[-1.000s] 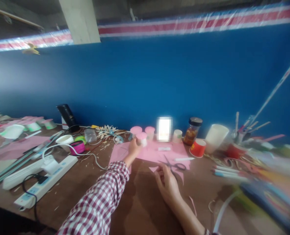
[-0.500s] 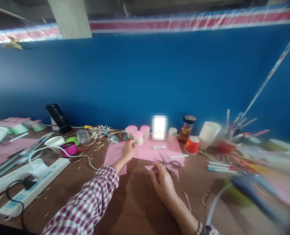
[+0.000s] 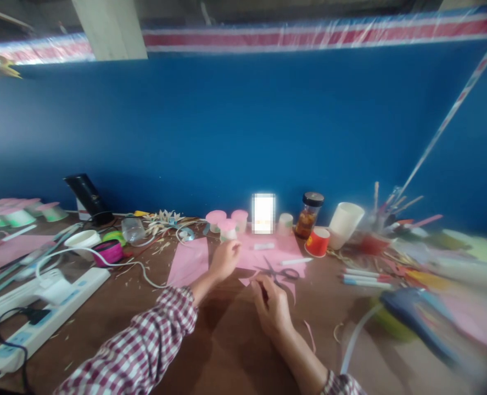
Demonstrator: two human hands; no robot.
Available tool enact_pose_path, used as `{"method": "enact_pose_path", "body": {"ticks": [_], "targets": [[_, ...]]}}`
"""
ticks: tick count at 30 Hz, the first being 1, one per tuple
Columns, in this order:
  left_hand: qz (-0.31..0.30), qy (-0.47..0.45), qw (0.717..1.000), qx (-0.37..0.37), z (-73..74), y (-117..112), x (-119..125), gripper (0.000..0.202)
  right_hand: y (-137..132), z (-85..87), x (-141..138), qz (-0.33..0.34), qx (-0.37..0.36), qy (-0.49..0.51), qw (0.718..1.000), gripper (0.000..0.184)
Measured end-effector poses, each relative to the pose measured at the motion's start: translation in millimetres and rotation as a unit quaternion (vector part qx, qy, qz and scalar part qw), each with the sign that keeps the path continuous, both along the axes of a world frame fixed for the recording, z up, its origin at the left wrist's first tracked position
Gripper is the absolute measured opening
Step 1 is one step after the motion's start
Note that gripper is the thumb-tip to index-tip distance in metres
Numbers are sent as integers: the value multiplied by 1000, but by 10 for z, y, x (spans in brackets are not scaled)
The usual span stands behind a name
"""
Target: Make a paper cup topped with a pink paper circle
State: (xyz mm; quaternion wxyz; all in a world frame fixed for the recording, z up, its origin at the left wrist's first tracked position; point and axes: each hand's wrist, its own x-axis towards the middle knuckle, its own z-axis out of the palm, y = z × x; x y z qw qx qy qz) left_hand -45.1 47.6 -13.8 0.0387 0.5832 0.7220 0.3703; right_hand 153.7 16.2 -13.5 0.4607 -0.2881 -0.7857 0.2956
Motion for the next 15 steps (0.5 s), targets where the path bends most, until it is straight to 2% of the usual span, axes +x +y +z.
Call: {"method": "enact_pose_path", "body": {"ticks": [3,7,15], "targets": [[-47,22,999,-7,14,81,187,19,5,-18,34,-20,18,0,1000,30],[-71,43,996,-22,3,219,338,20,19,-67,55,-40,32,6,999,36],[-77,64,994,-51,-115,456,386,34,4,-66,26,-52,24,19,998,37]]}}
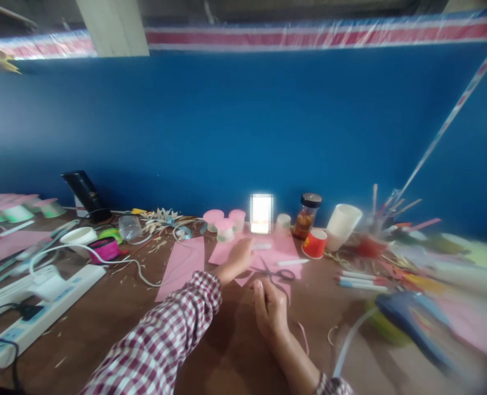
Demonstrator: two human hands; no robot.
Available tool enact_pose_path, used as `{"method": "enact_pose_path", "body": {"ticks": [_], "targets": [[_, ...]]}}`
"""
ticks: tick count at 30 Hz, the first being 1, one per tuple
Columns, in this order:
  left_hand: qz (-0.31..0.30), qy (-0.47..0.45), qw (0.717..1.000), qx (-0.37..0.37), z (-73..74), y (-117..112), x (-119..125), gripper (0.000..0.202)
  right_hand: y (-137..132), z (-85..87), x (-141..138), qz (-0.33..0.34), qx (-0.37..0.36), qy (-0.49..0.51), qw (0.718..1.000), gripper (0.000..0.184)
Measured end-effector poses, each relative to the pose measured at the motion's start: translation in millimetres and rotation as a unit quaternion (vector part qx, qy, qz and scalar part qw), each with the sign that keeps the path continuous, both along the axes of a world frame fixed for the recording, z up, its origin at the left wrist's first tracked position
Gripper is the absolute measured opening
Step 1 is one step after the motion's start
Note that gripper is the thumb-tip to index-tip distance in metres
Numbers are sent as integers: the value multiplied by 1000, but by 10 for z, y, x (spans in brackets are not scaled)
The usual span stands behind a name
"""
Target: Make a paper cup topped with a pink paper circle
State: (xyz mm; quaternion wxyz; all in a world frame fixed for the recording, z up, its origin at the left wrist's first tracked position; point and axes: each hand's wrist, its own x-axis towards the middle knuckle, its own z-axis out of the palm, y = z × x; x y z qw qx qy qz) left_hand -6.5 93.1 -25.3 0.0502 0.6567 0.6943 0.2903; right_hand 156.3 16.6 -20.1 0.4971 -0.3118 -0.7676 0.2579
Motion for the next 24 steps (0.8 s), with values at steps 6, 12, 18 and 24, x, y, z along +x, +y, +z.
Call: {"method": "enact_pose_path", "body": {"ticks": [6,12,18,24], "targets": [[-2,0,1000,-19,-22,78,-17,34,0,2,0,7,-4,2,1000,37],[9,1,1000,-28,-10,91,-15,33,-16,46,3,9,-8,-3,1000,37],[29,5,999,-35,7,71,20,29,-12,49,0,4,1,-12,1000,37],[30,1,999,-30,44,62,35,28,-19,84,4,3,-3,-15,1000,38]]}}
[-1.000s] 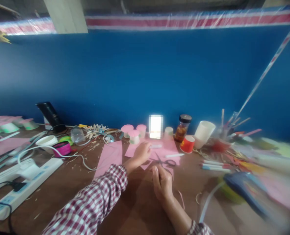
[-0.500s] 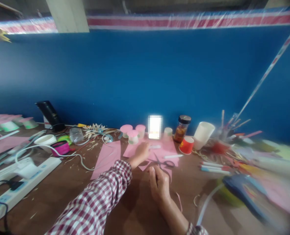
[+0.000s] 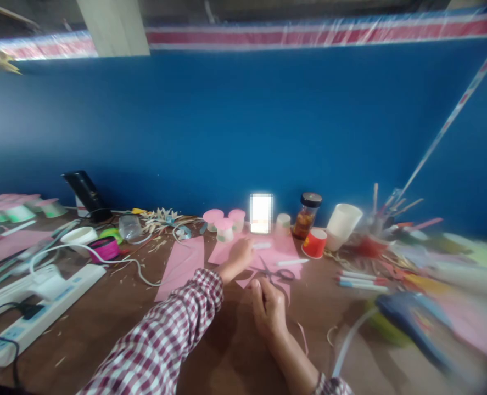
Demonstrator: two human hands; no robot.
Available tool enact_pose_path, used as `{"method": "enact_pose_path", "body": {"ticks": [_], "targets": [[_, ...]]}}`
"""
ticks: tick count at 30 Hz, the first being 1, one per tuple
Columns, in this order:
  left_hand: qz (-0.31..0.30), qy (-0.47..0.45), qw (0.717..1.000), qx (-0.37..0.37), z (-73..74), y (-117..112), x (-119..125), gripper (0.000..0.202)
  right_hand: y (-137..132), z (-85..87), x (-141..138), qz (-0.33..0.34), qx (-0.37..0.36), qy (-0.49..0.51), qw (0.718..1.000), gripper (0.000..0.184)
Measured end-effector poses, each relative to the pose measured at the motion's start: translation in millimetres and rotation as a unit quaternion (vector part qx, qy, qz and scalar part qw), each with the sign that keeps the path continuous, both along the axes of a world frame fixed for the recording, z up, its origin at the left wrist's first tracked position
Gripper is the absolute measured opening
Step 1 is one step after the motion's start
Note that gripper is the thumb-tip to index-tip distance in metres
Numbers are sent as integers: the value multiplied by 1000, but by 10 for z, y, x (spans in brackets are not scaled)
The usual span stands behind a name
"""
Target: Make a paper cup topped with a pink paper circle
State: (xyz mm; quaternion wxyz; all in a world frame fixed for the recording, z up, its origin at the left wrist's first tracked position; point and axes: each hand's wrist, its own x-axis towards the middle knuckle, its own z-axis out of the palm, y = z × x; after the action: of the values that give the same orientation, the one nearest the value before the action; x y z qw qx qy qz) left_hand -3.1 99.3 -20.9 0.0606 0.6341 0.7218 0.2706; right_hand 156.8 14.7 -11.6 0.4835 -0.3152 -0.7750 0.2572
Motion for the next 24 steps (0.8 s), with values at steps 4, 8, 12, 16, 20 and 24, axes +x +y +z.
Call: {"method": "enact_pose_path", "body": {"ticks": [4,8,12,16,20,24], "targets": [[2,-11,1000,2,2,18,7,28,-1,-19,-5,0,-7,7,1000,37],[20,-33,999,6,-12,63,21,26,8,-50,-14,-6,-4,9,1000,38],[28,-55,998,12,-25,99,39,25,7,-31,-14,-2,-3,14,1000,37],[29,-74,997,19,-34,87,59,25,5,-9,-9,-5,2,11,1000,37],[29,-98,995,16,-32,80,84,27,7,-10,-8,-2,-3,13,1000,37],[29,-135,990,9,-2,111,151,26,1,4,-5,4,-7,22,1000,36]]}}
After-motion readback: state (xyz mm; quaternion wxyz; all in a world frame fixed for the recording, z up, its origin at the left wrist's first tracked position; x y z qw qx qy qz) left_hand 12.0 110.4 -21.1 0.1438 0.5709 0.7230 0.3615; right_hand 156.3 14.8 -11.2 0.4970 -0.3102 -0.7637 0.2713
